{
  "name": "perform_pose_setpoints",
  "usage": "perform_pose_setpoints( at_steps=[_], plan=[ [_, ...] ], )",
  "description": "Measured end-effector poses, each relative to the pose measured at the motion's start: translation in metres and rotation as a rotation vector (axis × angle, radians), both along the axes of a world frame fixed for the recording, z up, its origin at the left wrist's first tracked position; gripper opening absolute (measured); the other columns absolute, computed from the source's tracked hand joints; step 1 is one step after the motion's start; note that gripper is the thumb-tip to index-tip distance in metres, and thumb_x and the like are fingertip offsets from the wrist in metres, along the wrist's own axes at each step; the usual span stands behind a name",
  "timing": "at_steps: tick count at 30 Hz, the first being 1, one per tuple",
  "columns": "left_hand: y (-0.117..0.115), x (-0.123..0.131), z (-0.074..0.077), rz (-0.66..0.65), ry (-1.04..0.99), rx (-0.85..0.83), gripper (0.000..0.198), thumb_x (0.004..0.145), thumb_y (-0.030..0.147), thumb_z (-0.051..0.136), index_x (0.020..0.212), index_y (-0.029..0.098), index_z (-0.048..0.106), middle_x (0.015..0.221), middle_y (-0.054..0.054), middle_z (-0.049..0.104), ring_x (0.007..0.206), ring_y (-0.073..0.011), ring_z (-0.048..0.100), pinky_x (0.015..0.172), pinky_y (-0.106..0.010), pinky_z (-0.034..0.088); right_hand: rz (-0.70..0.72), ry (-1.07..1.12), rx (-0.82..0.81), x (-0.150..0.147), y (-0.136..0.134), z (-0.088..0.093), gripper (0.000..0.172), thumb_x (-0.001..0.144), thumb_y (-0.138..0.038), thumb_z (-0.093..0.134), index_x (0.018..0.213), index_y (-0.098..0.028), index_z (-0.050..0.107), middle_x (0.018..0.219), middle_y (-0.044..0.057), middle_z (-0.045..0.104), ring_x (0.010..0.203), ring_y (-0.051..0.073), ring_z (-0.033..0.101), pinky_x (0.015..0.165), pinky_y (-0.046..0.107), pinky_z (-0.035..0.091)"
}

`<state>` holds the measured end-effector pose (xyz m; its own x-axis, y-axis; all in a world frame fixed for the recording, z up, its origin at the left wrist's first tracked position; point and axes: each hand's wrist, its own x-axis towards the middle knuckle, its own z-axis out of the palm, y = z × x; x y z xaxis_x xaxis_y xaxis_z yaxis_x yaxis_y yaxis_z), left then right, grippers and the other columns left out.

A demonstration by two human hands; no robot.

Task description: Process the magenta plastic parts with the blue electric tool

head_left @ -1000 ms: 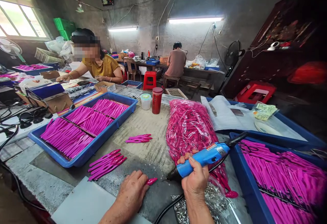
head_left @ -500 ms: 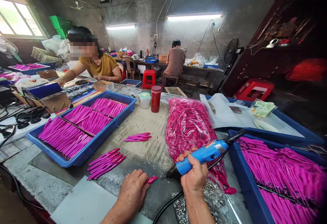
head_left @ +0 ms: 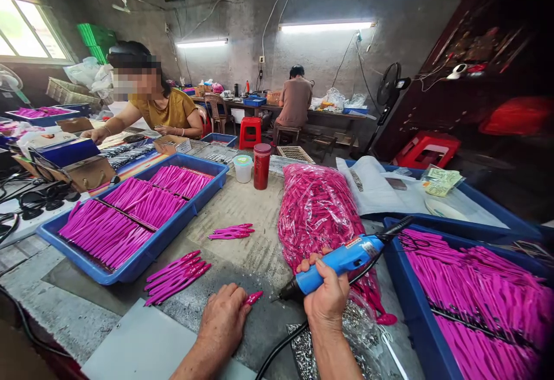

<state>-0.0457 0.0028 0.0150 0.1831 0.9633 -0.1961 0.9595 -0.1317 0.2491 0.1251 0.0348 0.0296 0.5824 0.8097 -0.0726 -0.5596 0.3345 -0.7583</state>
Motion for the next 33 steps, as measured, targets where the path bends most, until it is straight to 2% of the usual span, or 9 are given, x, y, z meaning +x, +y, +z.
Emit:
perform_pose_setpoints(
  at_steps=[5, 11, 16, 26, 33],
  plan=[
    [0.002, -0.003, -0.002, 0.03, 0.02, 0.091, 0.017, 0.084, 0.02, 0.046, 0.077, 0.021, 0.061, 0.085, -0.002, 0.063, 0.085, -0.0181, 0.057, 0.071, -0.028, 0.04, -0.009, 0.009, 0.001, -0.001, 0.0, 0.0, 0.041, 0.057, -0.03, 0.066, 0.089, -0.02, 0.044, 0.062, -0.006, 0.051, 0.048, 0.014, 0.051, 0.049, 0.027, 0.043],
    [0.007, -0.004, -0.002, 0.032, -0.013, 0.092, 0.017, 0.084, 0.02, 0.046, 0.076, 0.019, 0.061, 0.083, -0.003, 0.063, 0.084, -0.0178, 0.058, 0.072, -0.027, 0.042, -0.018, 0.024, -0.002, -0.001, 0.0, 0.001, 0.04, 0.056, -0.029, 0.066, 0.089, -0.02, 0.045, 0.063, -0.006, 0.05, 0.048, 0.013, 0.051, 0.047, 0.026, 0.043],
    [0.008, -0.007, -0.003, 0.055, -0.093, 0.086, 0.018, 0.083, 0.021, 0.047, 0.076, 0.019, 0.063, 0.081, -0.003, 0.063, 0.083, -0.0185, 0.059, 0.072, -0.028, 0.044, -0.025, 0.039, -0.012, -0.002, 0.0, 0.003, 0.042, 0.054, -0.029, 0.066, 0.088, -0.02, 0.045, 0.061, -0.005, 0.051, 0.046, 0.014, 0.05, 0.047, 0.026, 0.041],
    [0.011, -0.016, -0.016, 0.083, -0.291, 0.204, 0.019, 0.079, 0.027, 0.047, 0.071, 0.02, 0.063, 0.071, -0.003, 0.062, 0.072, -0.0173, 0.06, 0.066, -0.026, 0.046, -0.023, 0.035, 0.009, -0.002, 0.0, 0.002, 0.039, 0.056, -0.028, 0.065, 0.088, -0.021, 0.044, 0.06, -0.005, 0.05, 0.047, 0.015, 0.05, 0.046, 0.028, 0.042],
    [0.016, -0.021, -0.008, 0.116, -0.442, 0.111, 0.024, 0.079, 0.033, 0.043, 0.072, 0.021, 0.063, 0.071, -0.002, 0.062, 0.07, -0.0164, 0.059, 0.066, -0.026, 0.044, -0.028, 0.072, 0.001, -0.001, 0.002, 0.001, 0.043, 0.054, -0.029, 0.067, 0.089, -0.02, 0.044, 0.061, -0.004, 0.052, 0.047, 0.015, 0.051, 0.047, 0.028, 0.043]
  ],
)
